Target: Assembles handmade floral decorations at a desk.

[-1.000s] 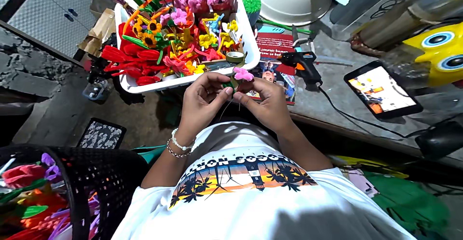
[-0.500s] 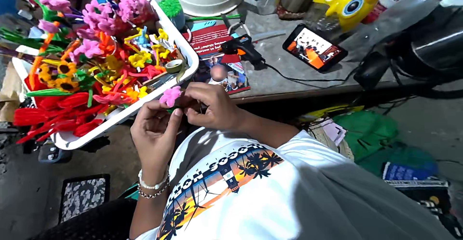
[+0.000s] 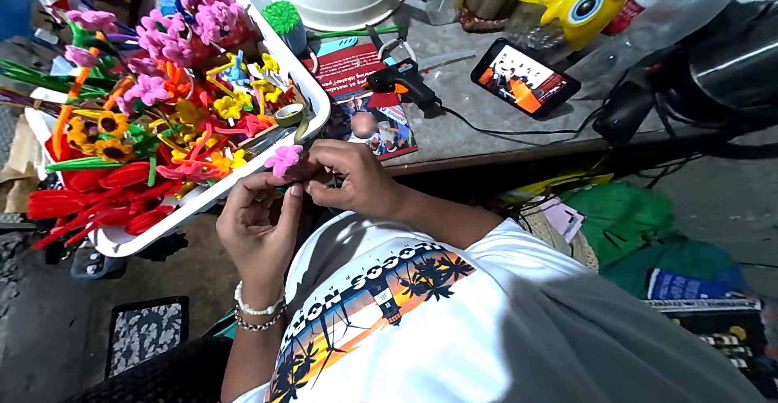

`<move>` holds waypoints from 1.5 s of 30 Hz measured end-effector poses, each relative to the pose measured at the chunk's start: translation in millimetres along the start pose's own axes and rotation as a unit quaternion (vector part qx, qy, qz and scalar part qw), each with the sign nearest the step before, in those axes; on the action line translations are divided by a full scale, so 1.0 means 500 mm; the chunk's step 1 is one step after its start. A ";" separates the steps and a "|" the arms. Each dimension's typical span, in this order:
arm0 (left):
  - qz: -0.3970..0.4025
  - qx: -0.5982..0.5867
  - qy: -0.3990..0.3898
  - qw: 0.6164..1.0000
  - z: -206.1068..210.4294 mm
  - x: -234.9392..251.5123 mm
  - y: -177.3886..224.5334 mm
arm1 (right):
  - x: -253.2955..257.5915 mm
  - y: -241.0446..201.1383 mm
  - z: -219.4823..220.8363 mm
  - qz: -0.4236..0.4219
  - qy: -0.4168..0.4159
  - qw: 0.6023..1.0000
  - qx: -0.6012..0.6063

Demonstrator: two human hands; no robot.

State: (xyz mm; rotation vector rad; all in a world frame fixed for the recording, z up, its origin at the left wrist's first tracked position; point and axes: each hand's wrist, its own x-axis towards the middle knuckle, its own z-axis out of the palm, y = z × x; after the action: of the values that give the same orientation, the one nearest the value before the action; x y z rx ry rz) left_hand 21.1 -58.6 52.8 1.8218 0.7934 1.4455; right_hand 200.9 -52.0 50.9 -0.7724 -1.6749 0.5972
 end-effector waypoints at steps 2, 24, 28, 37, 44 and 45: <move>-0.013 -0.003 -0.003 1.000 -0.007 0.004 0.005 | 0.003 -0.004 -0.007 -0.001 -0.017 1.000 0.013; -0.057 -0.028 -0.015 0.998 -0.004 0.001 0.005 | -0.001 0.014 -0.002 -0.025 -0.006 0.999 -0.044; -0.147 -0.132 -0.022 0.980 -0.027 0.010 0.021 | 0.009 0.007 -0.015 -0.017 -0.052 0.998 -0.022; -0.257 -0.298 -0.013 0.919 -0.024 0.008 0.021 | 0.003 0.012 -0.005 -0.015 -0.054 0.998 0.009; -0.107 -0.189 -0.037 0.975 -0.017 0.008 0.007 | -0.001 0.005 -0.013 0.101 -0.072 0.984 0.128; -0.094 -0.176 -0.033 0.979 -0.014 0.008 0.005 | -0.002 0.003 -0.013 0.116 -0.074 0.979 0.153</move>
State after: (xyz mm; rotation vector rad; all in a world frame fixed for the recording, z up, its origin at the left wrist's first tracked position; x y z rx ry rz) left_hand 15.3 -56.3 58.3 1.4782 0.6119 1.3016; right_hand 207.8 -51.9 50.5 -0.7155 -1.5872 1.0717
